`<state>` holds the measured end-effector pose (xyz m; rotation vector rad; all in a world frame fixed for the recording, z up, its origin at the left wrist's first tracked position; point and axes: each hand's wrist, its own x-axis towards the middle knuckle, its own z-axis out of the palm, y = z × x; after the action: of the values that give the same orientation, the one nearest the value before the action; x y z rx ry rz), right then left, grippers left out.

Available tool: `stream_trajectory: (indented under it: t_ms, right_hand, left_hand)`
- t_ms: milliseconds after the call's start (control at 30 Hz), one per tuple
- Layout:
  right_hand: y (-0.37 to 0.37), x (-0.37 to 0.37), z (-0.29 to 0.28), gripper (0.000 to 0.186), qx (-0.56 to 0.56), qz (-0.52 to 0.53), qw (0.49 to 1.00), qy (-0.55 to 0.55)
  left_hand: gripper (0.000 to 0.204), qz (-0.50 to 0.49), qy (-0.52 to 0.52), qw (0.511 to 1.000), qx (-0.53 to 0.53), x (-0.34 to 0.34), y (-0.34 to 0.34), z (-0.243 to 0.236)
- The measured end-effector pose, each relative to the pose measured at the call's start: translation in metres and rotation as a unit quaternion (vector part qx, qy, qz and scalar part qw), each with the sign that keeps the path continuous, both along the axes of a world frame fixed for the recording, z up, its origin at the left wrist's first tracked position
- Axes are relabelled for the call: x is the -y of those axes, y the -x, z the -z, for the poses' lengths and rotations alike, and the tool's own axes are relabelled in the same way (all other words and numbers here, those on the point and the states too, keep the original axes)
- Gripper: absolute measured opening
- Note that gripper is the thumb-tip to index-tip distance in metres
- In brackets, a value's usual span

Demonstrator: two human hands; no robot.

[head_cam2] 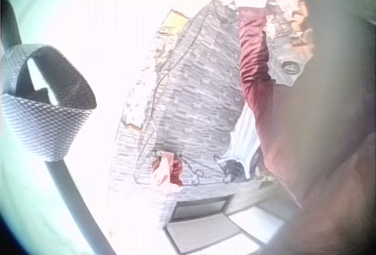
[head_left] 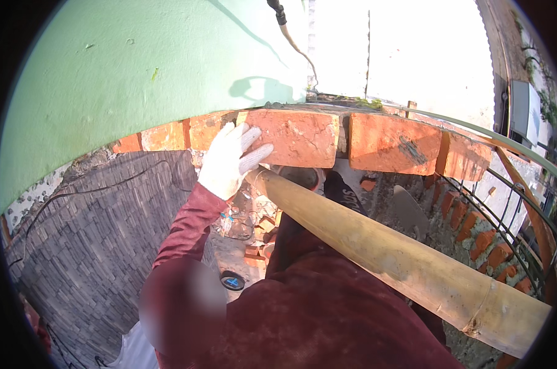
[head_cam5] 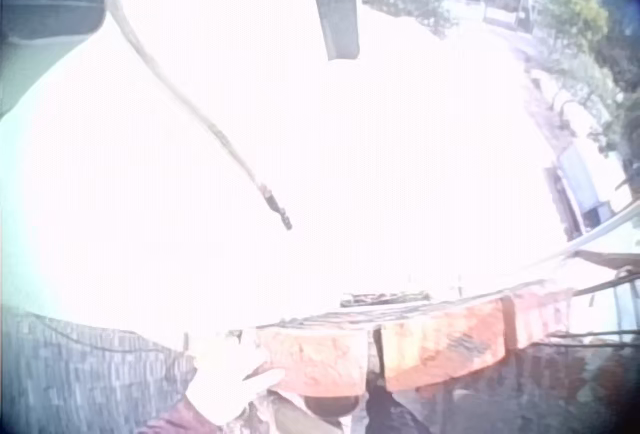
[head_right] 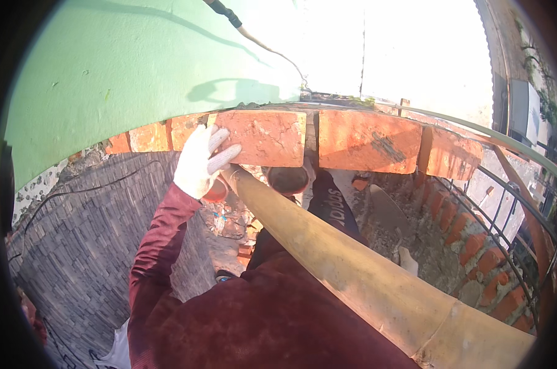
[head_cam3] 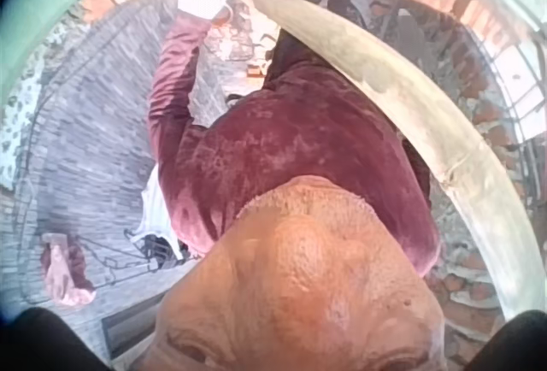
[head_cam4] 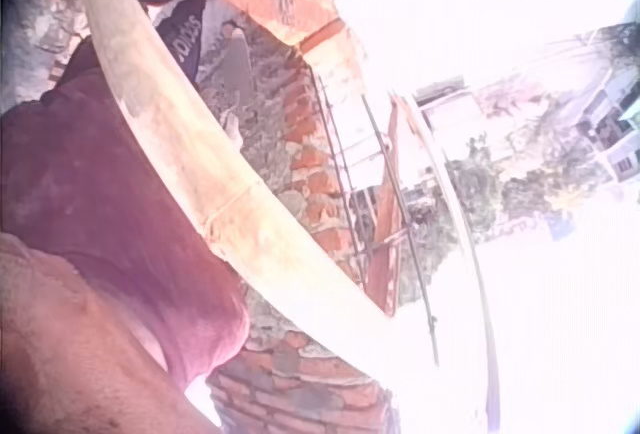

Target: The person lays bricks on a wall using a trowel to apply mortar. They pick up bricks, place them, and tap them into position while repeatedly scooping mortar from a bucket.

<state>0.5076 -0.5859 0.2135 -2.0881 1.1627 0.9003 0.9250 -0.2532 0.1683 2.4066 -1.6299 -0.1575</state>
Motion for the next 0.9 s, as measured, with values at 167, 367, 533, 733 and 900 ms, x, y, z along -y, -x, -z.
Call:
stream_trajectory:
  t_ms: [167, 367, 533, 733, 900]
  right_hand:
    - [-0.102, 0.02, -0.011, 0.04, 0.259, -0.116, 0.958, -0.025]
    - [-0.217, 0.012, -0.016, 0.055, 0.343, -0.353, 0.87, -0.023]
    - [-0.24, -0.007, -0.022, 0.056, 0.36, -0.414, 0.836, 0.022]
    - [-0.256, -0.021, 0.006, 0.058, 0.284, -0.495, 0.82, 0.053]
    - [-0.257, -0.029, -0.006, 0.041, 0.349, -0.467, 0.812, 0.007]
  left_hand:
    - [0.053, -0.027, 0.043, 0.999, -0.018, -0.001, 0.009, 0.002]
    - [0.045, -0.016, 0.058, 0.998, -0.02, 0.004, 0.005, -0.004]
    - [0.043, -0.022, 0.161, 0.987, 0.008, -0.015, 0.008, 0.013]
    - [0.041, -0.038, 0.144, 0.989, -0.008, -0.014, 0.009, 0.014]
    - [0.043, -0.065, 0.143, 0.987, -0.01, -0.02, 0.016, 0.022]
